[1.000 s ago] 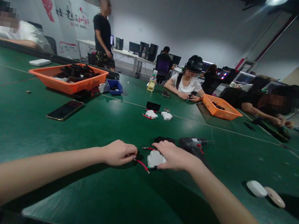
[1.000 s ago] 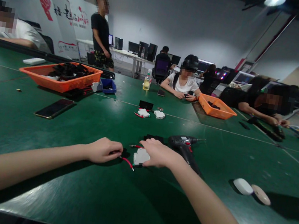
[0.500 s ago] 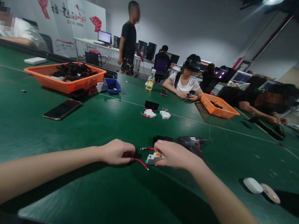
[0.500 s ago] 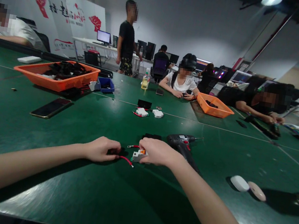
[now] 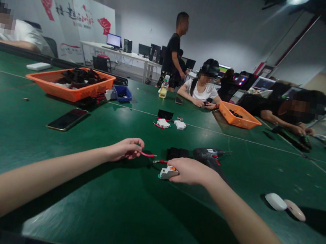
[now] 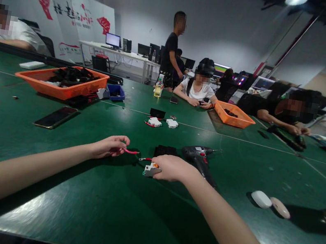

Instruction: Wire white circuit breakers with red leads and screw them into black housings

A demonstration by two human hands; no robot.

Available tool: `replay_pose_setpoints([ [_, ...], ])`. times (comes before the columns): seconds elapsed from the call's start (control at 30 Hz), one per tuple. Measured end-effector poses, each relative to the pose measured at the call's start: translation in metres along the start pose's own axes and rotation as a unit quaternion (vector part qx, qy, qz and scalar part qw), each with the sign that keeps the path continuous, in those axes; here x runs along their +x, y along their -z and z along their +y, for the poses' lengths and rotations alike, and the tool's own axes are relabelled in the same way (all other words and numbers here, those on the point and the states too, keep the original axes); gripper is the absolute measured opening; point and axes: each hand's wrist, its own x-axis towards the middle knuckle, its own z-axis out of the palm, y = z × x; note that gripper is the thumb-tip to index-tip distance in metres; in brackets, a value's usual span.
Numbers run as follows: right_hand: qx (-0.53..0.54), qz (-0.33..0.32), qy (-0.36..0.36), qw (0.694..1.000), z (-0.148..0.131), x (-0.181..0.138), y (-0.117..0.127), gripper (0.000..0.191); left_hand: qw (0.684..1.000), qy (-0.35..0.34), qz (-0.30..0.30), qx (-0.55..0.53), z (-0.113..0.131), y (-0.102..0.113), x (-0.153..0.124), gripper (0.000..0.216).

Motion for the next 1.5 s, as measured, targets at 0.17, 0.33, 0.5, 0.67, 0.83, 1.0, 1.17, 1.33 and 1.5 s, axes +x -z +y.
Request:
replay_pose_setpoints([
  [0.17, 0.014, 0.001, 0.017, 1.0, 0.001, 0.0, -0.001, 0.019, 0.992, 0.023, 0.019, -0.123, -0.001, 0.009, 0.004, 0.022],
  [0.33, 0.026, 0.003, 0.021, 0.999, 0.003, 0.0, -0.002, 0.021, 0.99, 0.009, -0.008, -0.139, -0.005, 0.016, 0.005, 0.029],
  [0.5, 0.034, 0.003, 0.023, 0.999, 0.003, 0.001, -0.001, 0.019, 0.99, 0.001, -0.037, -0.138, -0.01, 0.021, 0.007, 0.042],
  [0.67, 0.043, 0.001, 0.026, 0.999, 0.003, 0.001, -0.001, 0.018, 0.99, 0.011, -0.025, -0.139, -0.01, 0.019, 0.006, 0.029],
  [0.83, 0.204, 0.023, 0.09, 0.975, 0.008, 0.002, 0.006, 0.022, 0.988, 0.006, -0.042, -0.151, -0.005, 0.013, 0.004, 0.012],
  [1.0, 0.415, 0.238, 0.076, 0.874, 0.021, 0.0, 0.015, 0.036, 0.985, 0.037, -0.002, -0.168, -0.004, 0.01, 0.007, 0.012],
  [1.17, 0.422, 0.276, 0.07, 0.861, 0.027, -0.006, 0.02, 0.039, 0.983, 0.026, 0.003, -0.179, -0.004, 0.009, 0.008, 0.017],
  [1.33, 0.29, 0.189, 0.048, 0.937, 0.014, -0.012, 0.027, 0.033, 0.995, -0.005, -0.014, -0.098, -0.007, 0.011, 0.005, 0.023],
  [1.5, 0.062, 0.042, 0.05, 0.996, 0.002, -0.011, 0.021, 0.016, 0.985, -0.08, -0.029, 0.151, -0.012, -0.003, -0.003, 0.025],
])
